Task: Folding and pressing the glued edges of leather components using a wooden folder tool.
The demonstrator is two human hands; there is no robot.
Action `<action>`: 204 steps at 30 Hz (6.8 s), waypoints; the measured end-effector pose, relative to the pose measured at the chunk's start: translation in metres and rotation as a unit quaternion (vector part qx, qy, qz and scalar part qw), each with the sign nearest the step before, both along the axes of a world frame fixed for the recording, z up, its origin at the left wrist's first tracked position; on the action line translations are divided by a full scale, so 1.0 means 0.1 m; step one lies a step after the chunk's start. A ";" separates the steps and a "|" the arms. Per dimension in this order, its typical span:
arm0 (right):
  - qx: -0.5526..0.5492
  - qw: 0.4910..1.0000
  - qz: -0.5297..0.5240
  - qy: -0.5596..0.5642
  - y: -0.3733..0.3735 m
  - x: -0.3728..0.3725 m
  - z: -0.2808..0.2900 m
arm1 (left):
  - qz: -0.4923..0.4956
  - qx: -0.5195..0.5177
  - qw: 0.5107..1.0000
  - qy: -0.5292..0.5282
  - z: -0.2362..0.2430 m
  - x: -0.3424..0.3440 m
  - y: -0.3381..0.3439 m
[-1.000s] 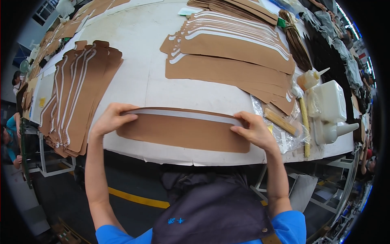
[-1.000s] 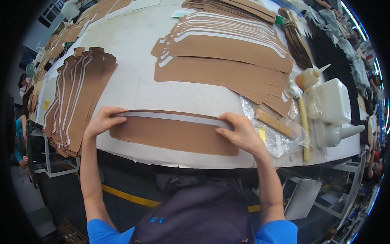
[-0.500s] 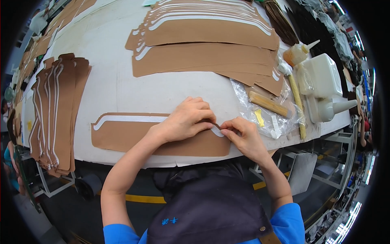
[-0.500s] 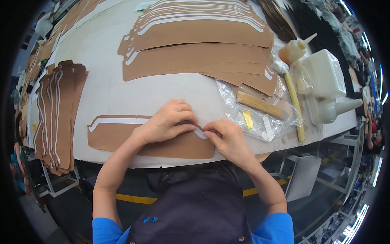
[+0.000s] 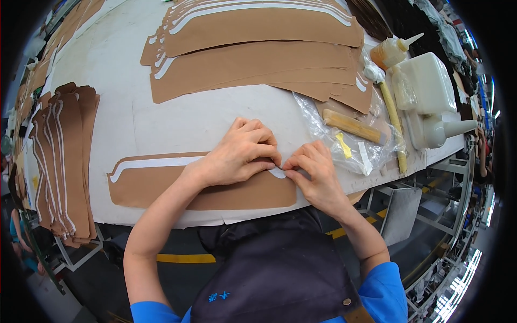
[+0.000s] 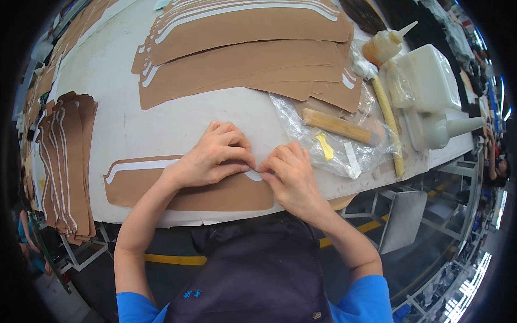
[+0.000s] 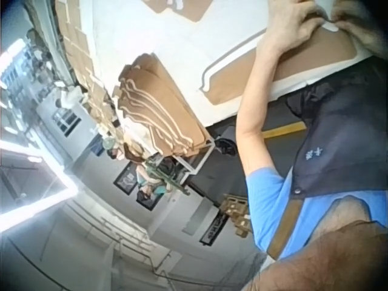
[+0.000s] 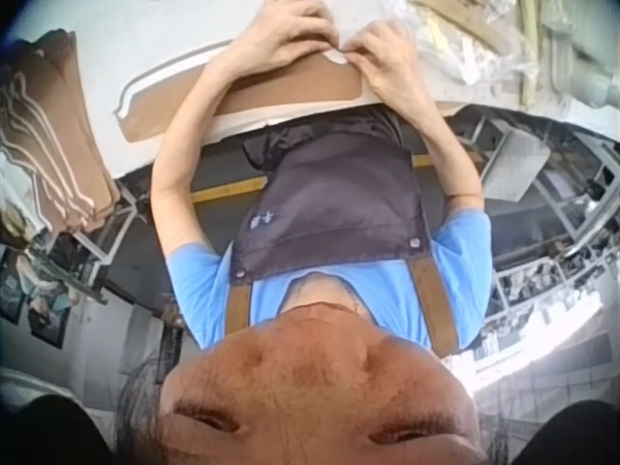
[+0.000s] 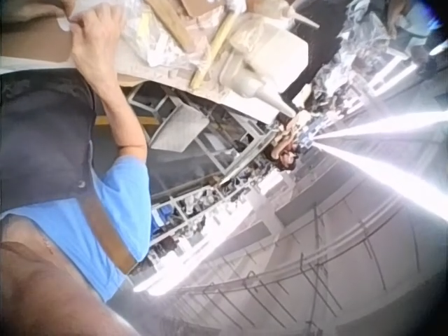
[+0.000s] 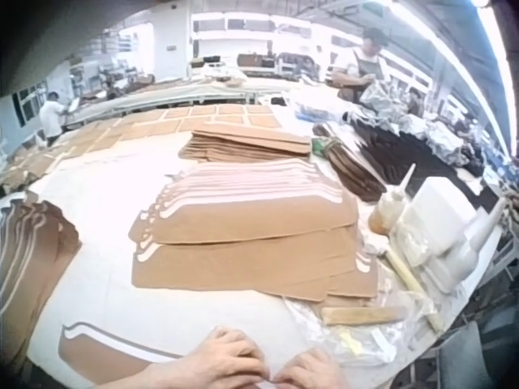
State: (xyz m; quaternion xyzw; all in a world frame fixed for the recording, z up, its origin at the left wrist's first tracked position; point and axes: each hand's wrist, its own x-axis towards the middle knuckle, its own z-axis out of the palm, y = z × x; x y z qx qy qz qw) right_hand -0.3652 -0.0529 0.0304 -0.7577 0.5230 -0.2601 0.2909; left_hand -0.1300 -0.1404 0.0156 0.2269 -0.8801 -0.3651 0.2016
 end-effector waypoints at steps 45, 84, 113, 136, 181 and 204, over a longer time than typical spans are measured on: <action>-0.227 0.955 0.100 0.163 0.11 0.11 -0.11 | 0.210 -0.173 0.961 -0.047 0.03 0.05 0.82; 0.066 0.940 0.306 0.132 -1.12 2.02 0.11 | 0.543 -0.207 0.812 -0.052 -0.02 1.45 1.09; -0.049 0.884 0.459 -0.071 -1.22 2.09 -0.22 | 0.592 -0.208 0.776 -0.063 -0.10 1.28 1.45; -0.028 0.846 0.520 -0.116 -1.49 1.90 -0.28 | 0.566 -0.210 0.792 -0.091 -0.08 1.28 1.42; -0.110 0.981 0.113 0.113 -0.52 -0.56 0.38 | 0.379 -0.168 0.906 -0.089 0.02 0.14 1.01; -0.232 0.881 0.362 0.197 -0.42 0.09 0.32 | 0.359 -0.112 0.923 -0.082 0.04 0.17 1.39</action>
